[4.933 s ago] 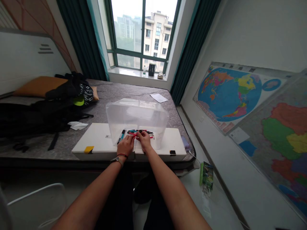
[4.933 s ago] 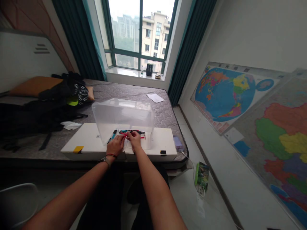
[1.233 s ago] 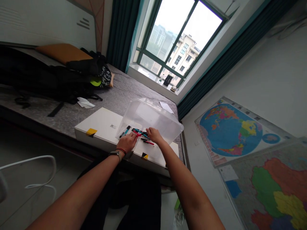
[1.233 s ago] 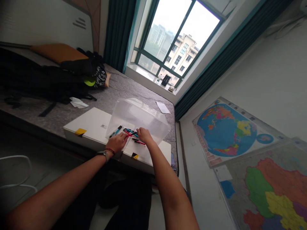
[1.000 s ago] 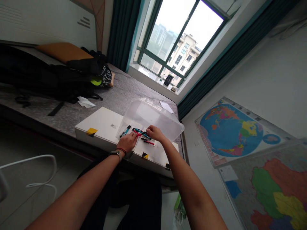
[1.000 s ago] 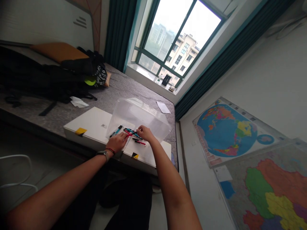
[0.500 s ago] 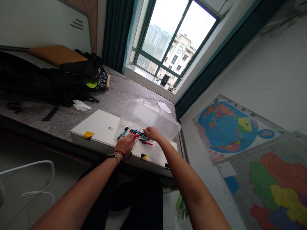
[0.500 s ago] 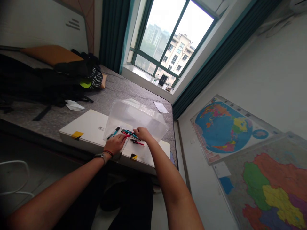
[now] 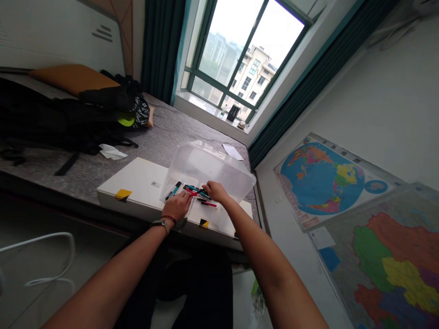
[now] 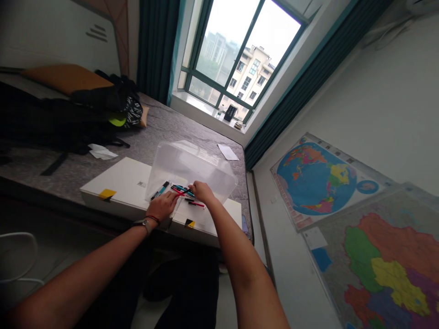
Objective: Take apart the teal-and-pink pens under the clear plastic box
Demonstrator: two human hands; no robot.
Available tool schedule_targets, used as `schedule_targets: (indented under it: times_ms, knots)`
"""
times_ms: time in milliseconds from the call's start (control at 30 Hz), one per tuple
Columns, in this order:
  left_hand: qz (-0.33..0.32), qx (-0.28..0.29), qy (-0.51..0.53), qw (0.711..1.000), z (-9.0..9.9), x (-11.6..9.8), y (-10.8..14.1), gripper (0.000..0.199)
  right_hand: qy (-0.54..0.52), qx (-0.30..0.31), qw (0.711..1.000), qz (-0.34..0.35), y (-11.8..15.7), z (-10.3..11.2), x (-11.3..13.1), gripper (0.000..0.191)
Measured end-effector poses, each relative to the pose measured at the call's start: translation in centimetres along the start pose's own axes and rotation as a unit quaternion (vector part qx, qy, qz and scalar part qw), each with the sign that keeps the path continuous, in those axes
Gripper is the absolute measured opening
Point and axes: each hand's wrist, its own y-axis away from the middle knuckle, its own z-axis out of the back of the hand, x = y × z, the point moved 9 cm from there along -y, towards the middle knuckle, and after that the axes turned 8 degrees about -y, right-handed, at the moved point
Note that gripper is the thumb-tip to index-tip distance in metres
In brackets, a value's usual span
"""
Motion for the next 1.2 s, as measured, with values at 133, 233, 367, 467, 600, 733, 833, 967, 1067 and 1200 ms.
schedule_targets:
  times_ms: [133, 233, 367, 467, 600, 733, 833, 967, 1067, 1200]
  knots:
    - [0.001, 0.001, -0.004, 1.0, -0.1, 0.1, 0.0, 0.042, 0.002, -0.004, 1.0, 0.01, -0.3, 0.2, 0.5, 0.042]
    - [0.001, 0.0, 0.001, 1.0, -0.1, 0.1, 0.0, 0.04, 0.0, -0.001, 1.0, 0.008, -0.7, 0.0, 0.8, 0.047]
    - [0.011, -0.002, 0.011, 1.0, 0.1, 0.2, 0.0, 0.038, -0.018, -0.011, 1.0, -0.002, -1.2, 0.4, 0.7, 0.051]
    - [0.014, -0.004, 0.01, 1.0, 0.2, 0.2, 0.0, 0.037, -0.044, -0.039, 0.998, -0.016, -1.3, 1.3, 0.4, 0.05]
    - [0.004, 0.0, 0.006, 1.0, 0.3, 0.0, 0.1, 0.037, -0.085, -0.058, 0.994, -0.025, -1.2, 2.0, 0.5, 0.047]
    - [-0.001, 0.004, 0.003, 1.0, 0.4, -0.2, 0.1, 0.034, -0.11, -0.082, 0.99, -0.024, -1.3, 2.3, 1.0, 0.041]
    - [-0.006, 0.008, 0.006, 1.0, 0.3, -0.3, 0.1, 0.03, -0.108, -0.105, 0.988, -0.018, -1.6, 2.4, 1.7, 0.04]
    - [0.004, 0.006, 0.017, 1.0, 0.0, 0.0, 0.1, 0.026, -0.085, -0.12, 0.989, 0.002, -2.2, 2.6, 3.1, 0.039]
    - [0.011, 0.003, 0.024, 1.0, -0.3, 0.3, 0.1, 0.026, -0.058, -0.123, 0.991, 0.014, -2.1, 2.9, 4.1, 0.039]
    - [0.001, 0.005, 0.024, 1.0, -0.4, 0.2, 0.1, 0.027, -0.031, -0.115, 0.992, 0.031, -1.2, 2.8, 5.0, 0.037]
